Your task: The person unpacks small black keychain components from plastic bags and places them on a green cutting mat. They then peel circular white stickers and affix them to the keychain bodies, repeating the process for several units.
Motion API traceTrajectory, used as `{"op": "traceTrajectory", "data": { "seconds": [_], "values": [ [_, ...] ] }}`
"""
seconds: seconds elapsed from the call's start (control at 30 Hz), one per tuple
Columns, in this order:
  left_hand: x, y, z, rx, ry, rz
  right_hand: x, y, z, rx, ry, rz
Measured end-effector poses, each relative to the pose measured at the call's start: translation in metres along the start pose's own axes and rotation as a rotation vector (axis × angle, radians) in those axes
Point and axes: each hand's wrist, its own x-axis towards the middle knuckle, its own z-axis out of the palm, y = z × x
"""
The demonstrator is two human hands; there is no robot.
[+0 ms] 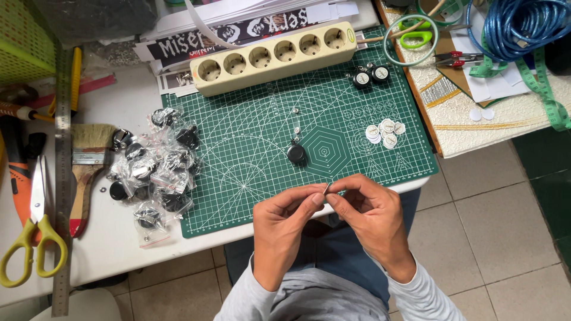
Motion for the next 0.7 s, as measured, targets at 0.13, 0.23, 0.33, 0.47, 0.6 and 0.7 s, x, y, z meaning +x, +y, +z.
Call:
{"op": "traceTrajectory", "data": {
  "seconds": [0.13,0.23,0.33,0.47,0.6,0.7],
  "values": [
    [0.003,0.002,-0.002,-0.086,-0.028,-0.039,0.000,-0.006,0.002,-0.020,0.014,-0.102],
    [0.003,0.005,-0.003,-0.083,-0.024,-0.078,0.002,-0.010,0.000,-0.029,0.006,-0.125],
    [0.003,0.007,-0.004,-0.092,-0.025,-0.084,0.002,-0.012,-0.002,-0.016,-0.027,-0.104],
    [0.003,0.005,-0.005,-0.100,-0.030,-0.100,0.001,-0.011,-0.005,-0.013,-0.060,-0.098],
    [0.002,0.004,-0.006,-0.101,-0.043,-0.082,0.001,-0.007,-0.006,0.068,-0.066,-0.030],
    [0.002,0.003,-0.006,-0.088,-0.050,-0.069,0.001,-0.005,-0.007,0.026,-0.059,-0.006]
  ]
}}
